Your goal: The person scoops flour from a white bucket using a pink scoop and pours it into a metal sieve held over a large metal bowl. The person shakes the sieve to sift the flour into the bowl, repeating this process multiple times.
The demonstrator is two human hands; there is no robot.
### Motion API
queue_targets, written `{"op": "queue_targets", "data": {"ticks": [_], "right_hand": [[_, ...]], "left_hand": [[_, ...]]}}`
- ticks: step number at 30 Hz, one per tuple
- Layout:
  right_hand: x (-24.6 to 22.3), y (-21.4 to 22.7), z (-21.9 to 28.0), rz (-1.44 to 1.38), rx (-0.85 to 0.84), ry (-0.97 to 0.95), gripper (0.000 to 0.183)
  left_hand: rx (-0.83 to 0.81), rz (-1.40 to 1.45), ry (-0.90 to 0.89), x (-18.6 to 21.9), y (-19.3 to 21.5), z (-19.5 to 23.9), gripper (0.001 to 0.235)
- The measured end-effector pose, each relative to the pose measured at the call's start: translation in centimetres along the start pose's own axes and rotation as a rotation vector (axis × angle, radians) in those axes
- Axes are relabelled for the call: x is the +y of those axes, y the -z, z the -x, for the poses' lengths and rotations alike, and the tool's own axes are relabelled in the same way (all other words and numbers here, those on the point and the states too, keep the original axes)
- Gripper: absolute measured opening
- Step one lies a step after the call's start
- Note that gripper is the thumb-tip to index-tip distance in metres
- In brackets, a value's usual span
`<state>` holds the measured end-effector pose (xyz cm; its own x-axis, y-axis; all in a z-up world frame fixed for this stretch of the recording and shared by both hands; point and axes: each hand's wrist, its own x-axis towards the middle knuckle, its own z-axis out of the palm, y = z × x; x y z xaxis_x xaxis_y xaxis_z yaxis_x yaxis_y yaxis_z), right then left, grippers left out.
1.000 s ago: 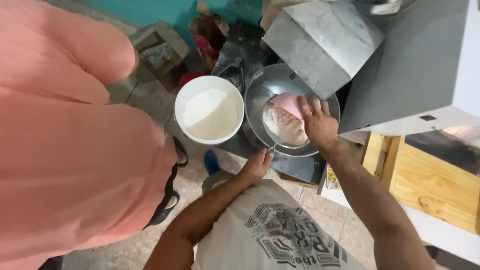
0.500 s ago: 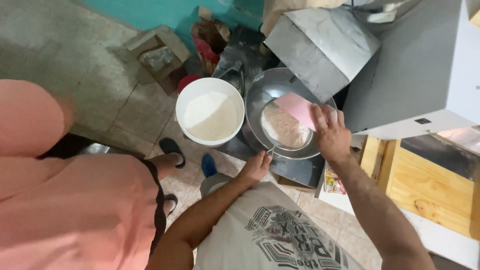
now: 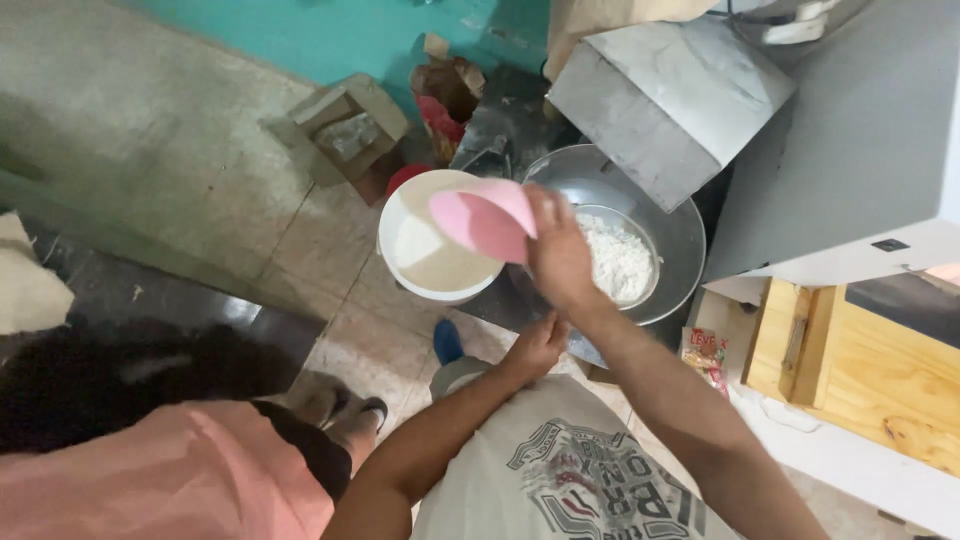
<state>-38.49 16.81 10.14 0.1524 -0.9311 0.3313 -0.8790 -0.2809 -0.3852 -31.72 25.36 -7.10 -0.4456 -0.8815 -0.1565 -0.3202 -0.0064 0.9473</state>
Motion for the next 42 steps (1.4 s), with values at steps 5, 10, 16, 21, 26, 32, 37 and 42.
{"op": "queue_targets", "data": {"ticks": [5,10,16,21,26,32,37,42], "right_hand": [[-2.2,-4.0,-0.6,-0.226,-0.242,-0.21,0.068],[3.1,-2.2,6.5,-0.409,0.018,-0.169,0.043],[8.6,2.3,14.4,-0.639,-0.141,-0.985,0.032],[8.8,-0.2,14.8,-1.028,-0.06,-1.194,0.044],[7.2,1.3,14.6,-1.203,0.058,-1.284,0.036],[8.4,2.1,13.9,-1.084,0.247,-1.267,0.013],[13.2,1.1,15.2,-0.695,0.19,-1.1,0.017],[15.7,0.3,15.4,-0.349,0.109,-1.004,0.028]], "left_hand": [[-0.013,0.084,-0.101,-3.1,-0.8,0.4,0.04],[0.063,-0.004,-0.197,5.0,3.0,3.3,0.037],[0.028,0.171,-0.012,-0.7,-0.1,0.3,0.03],[0.042,0.231,-0.051,-0.3,-4.1,0.7,0.024],[0.013,0.044,-0.504,4.2,-5.1,4.2,0.028],[-0.334,-0.12,-0.366,5.3,-4.5,2.9,0.027],[-0.408,-0.128,-0.353,2.5,0.5,3.4,0.03],[-0.076,-0.181,-0.39,-0.2,8.2,2.9,0.03]]}}
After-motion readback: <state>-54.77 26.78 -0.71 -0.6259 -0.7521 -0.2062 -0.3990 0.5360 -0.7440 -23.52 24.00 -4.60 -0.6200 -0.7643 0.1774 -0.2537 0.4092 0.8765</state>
